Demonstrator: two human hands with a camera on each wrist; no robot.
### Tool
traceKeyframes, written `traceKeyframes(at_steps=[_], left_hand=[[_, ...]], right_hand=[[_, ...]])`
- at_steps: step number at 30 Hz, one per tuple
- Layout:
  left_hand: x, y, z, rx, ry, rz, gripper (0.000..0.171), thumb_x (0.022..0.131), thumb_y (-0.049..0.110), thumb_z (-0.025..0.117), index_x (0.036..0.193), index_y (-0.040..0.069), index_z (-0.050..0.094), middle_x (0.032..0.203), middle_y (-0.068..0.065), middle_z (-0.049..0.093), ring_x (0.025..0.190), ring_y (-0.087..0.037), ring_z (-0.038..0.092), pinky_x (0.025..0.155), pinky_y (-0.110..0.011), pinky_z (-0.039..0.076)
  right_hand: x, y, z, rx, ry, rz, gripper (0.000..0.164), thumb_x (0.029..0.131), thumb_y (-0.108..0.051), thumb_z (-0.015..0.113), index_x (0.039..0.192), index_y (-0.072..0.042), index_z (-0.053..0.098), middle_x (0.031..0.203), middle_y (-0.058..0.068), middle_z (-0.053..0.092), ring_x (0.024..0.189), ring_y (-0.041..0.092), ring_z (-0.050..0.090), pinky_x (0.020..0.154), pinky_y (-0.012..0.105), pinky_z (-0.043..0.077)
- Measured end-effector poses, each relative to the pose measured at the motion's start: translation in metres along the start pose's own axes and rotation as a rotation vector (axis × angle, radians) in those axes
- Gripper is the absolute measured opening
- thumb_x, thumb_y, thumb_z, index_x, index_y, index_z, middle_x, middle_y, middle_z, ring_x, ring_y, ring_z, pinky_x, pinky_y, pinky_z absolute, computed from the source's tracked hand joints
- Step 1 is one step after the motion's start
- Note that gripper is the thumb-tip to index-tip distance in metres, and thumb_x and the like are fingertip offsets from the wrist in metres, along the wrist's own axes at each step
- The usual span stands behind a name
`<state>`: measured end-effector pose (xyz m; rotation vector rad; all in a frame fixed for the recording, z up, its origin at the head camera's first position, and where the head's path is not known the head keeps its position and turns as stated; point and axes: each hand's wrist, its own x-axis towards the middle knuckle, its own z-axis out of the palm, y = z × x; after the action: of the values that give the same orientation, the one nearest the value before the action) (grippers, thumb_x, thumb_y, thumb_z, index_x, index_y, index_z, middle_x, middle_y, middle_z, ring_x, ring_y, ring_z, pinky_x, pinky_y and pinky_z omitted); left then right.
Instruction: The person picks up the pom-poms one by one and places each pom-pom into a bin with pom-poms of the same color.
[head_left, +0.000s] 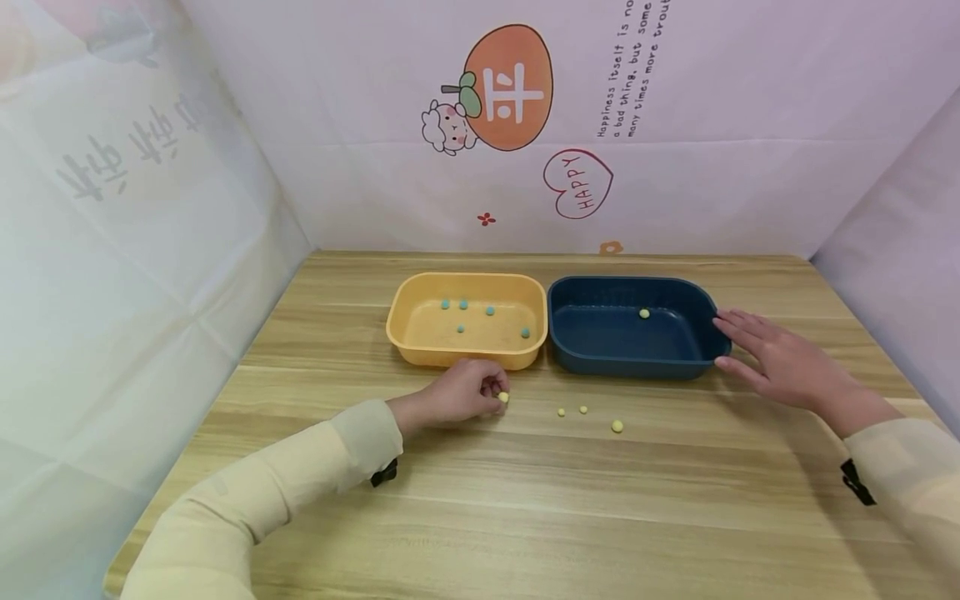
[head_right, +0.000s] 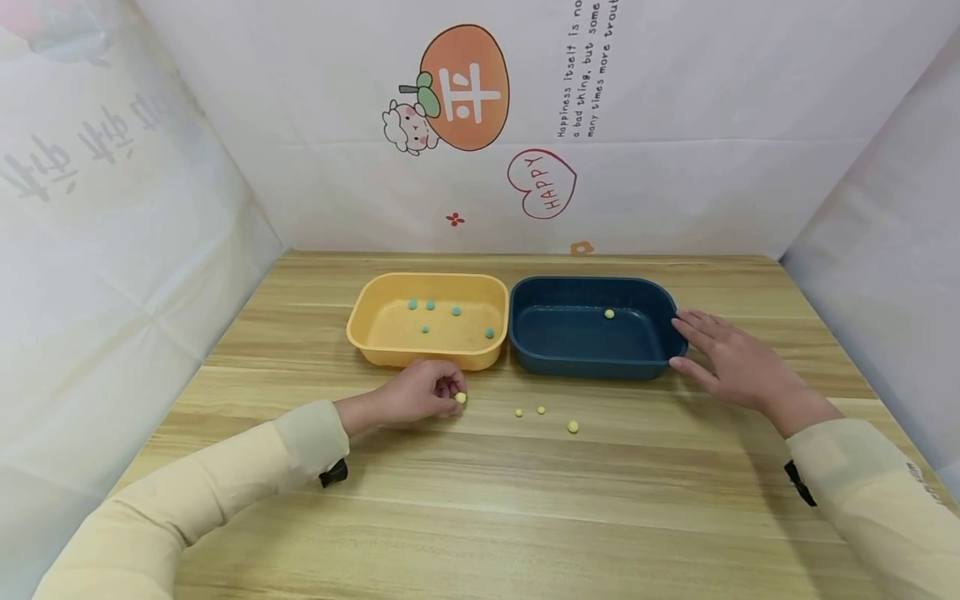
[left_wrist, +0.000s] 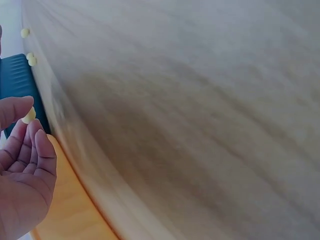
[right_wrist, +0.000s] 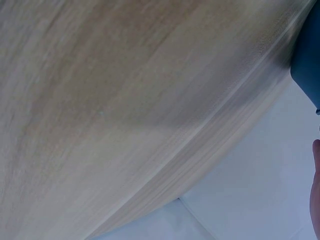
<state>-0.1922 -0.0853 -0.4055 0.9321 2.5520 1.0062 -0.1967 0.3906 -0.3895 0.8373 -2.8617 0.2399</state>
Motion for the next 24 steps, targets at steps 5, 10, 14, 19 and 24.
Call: traceKeyframes(at_steps=[5,10,14,19,24], left_hand=[[0.001,0.006,-0.001,-0.016,0.005,0.023,0.012,0.085,0.005,0.072,0.091,0.014,0.065,0.079,0.005,0.060,0.073,-0.008,0.054,0.065,-0.022,0.048],[0.002,0.013,-0.004,-0.067,0.008,0.023,0.012,0.085,0.003,0.070,0.091,0.012,0.066,0.079,0.004,0.061,0.072,-0.009,0.053,0.065,-0.022,0.048],[0.004,0.021,-0.009,-0.073,0.010,0.034,0.011,0.085,0.005,0.071,0.091,0.011,0.065,0.080,0.003,0.061,0.072,-0.009,0.053,0.065,-0.021,0.048],[0.008,0.032,-0.014,-0.073,0.021,0.054,0.010,0.086,0.007,0.072,0.091,0.012,0.065,0.080,0.003,0.061,0.072,-0.010,0.054,0.065,-0.021,0.048],[0.014,0.042,-0.018,-0.087,0.036,0.075,0.011,0.085,0.006,0.073,0.090,0.012,0.065,0.080,0.003,0.061,0.072,-0.011,0.055,0.066,-0.021,0.049]], right_hand=[[0.000,0.000,0.000,0.000,0.005,-0.002,0.064,0.095,-0.032,0.062,0.143,0.006,0.043,0.146,0.030,0.036,0.138,0.043,0.029,0.118,0.044,0.013],[-0.001,-0.001,-0.001,0.002,0.003,0.001,0.064,0.095,-0.032,0.062,0.143,0.006,0.042,0.147,0.029,0.035,0.138,0.043,0.028,0.118,0.045,0.013],[0.000,-0.002,-0.002,0.008,0.006,0.000,0.064,0.095,-0.032,0.062,0.142,0.006,0.043,0.146,0.030,0.036,0.138,0.043,0.028,0.118,0.044,0.013],[0.001,-0.002,-0.002,0.002,-0.002,0.001,0.064,0.095,-0.033,0.062,0.142,0.006,0.043,0.146,0.030,0.036,0.138,0.043,0.028,0.118,0.044,0.013],[0.001,-0.002,-0.003,0.001,-0.005,-0.003,0.064,0.095,-0.033,0.063,0.142,0.006,0.043,0.147,0.030,0.036,0.138,0.044,0.028,0.118,0.043,0.011]])
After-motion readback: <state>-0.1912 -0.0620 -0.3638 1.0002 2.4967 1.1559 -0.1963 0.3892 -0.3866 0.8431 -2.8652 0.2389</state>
